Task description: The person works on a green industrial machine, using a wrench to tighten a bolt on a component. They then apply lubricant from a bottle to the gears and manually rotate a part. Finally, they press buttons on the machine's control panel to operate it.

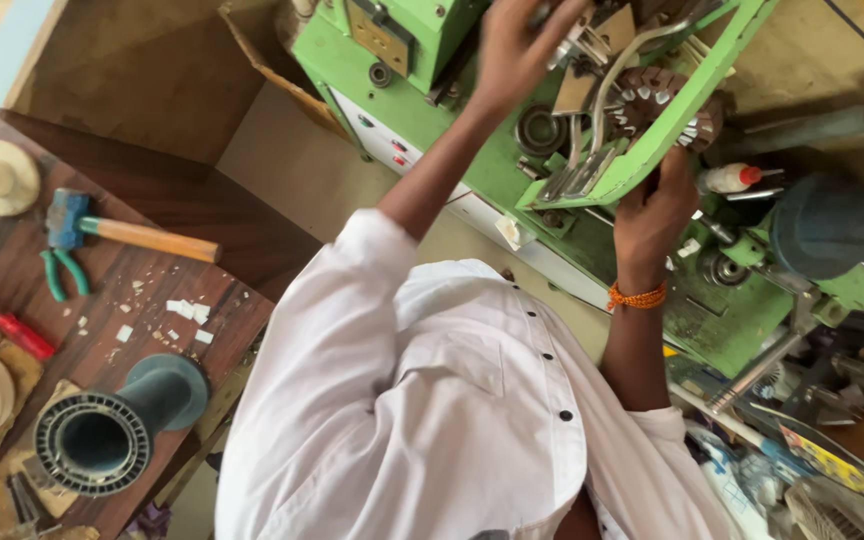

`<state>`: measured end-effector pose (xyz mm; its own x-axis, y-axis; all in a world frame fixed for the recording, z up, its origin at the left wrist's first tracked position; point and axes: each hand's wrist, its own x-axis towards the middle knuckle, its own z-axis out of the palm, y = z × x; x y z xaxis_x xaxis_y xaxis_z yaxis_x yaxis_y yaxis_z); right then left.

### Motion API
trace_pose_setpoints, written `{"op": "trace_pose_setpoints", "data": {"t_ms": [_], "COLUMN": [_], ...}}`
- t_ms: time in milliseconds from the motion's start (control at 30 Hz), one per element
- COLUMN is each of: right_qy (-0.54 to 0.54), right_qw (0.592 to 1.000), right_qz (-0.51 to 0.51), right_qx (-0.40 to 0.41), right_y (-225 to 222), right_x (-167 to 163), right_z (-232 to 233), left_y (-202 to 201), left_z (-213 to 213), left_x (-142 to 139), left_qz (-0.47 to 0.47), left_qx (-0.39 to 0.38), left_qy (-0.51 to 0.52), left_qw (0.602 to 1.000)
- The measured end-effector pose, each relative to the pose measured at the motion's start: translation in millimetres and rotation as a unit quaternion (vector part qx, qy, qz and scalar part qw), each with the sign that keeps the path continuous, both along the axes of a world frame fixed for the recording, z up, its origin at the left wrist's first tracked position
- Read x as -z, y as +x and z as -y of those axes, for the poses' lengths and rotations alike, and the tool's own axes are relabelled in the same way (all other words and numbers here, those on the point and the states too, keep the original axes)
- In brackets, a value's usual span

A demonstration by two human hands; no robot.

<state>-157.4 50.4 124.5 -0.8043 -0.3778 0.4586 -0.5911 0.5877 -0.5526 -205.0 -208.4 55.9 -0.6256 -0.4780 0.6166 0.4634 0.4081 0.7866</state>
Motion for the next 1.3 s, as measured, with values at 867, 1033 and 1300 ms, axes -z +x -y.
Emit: {"op": "trace_pose_setpoints", "data": {"t_ms": [867, 1033, 1300], "right_qy": [-0.413, -0.393, -0.429], "right_qw": [0.856, 0.888, 0.878], "right_qz": [0.287, 0.216, 0.210], "right_qx": [-0.121, -0.100, -0.036], "right_y": [-151, -159, -159], "right_x": [52, 57, 77], "right_z": [-41, -36, -43], "left_y": [109, 108, 74], "left_z": [-14, -18, -51], "left_x": [-37, -9, 60], "left_qz": [0.170, 0.169, 0.224], "left_qx": [0.251, 0.219, 0.094], "left_qy": [-0.290, -0.301, -0.293], "left_qw": [0.908, 0.912, 0.925]}}
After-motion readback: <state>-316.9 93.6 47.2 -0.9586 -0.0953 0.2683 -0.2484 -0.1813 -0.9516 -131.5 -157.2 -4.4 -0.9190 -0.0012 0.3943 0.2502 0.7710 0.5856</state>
